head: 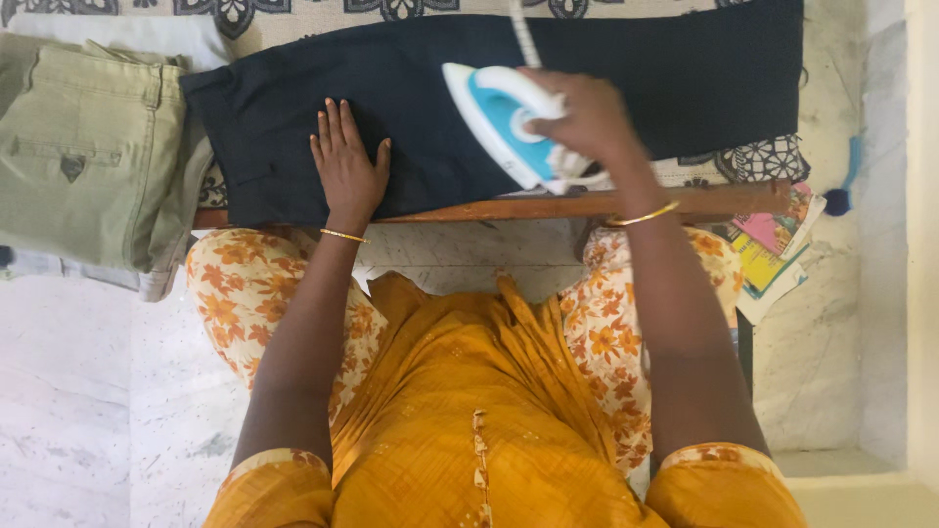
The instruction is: The person irons a pair of black trousers laid out on a low wooden bench. They use a blue and white electric iron to smooth the fabric, moving the iron back and forth across the garment while holding it in place with their left hand.
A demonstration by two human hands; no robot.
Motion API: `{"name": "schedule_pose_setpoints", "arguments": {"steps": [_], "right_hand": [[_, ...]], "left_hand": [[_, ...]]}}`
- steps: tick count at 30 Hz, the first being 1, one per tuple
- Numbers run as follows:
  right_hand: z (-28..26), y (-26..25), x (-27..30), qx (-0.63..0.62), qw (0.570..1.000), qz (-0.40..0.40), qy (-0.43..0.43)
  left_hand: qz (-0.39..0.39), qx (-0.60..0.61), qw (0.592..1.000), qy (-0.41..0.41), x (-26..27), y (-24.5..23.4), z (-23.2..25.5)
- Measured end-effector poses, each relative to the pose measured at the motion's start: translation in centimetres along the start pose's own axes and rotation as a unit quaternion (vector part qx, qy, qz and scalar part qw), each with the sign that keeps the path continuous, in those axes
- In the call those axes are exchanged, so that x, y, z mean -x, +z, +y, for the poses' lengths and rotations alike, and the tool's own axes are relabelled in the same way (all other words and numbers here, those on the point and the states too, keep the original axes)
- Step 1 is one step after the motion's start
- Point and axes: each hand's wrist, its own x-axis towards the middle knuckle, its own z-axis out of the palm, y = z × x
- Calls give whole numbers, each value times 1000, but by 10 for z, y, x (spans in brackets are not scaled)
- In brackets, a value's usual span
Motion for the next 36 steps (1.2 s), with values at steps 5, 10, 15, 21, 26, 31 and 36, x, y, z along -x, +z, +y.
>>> {"name": "schedule_pose_setpoints", "arguments": {"steps": [5,10,15,21,26,31,36], "right_hand": [[104,-71,22,-11,987,5,163],[234,-132,71,55,969,161,181],[295,-114,58,264,868,407,101],[185,-71,6,94,946,257,173],[37,2,-18,-2,991,128,46],[-50,59,-24,-36,997,61,-18],[-50,44,-27,44,994,78,-60]], "left_hand": [[1,-7,1000,11,-1,2,0],[13,-6,1000,23,-6,8,3],[10,-2,1000,29,-8,10,5],[22,14,999,29,-5,5,6],[22,15,999,30,-5,9,3],[26,31,999,26,-5,10,3],[8,13,1000,22,-5,5,5]]}}
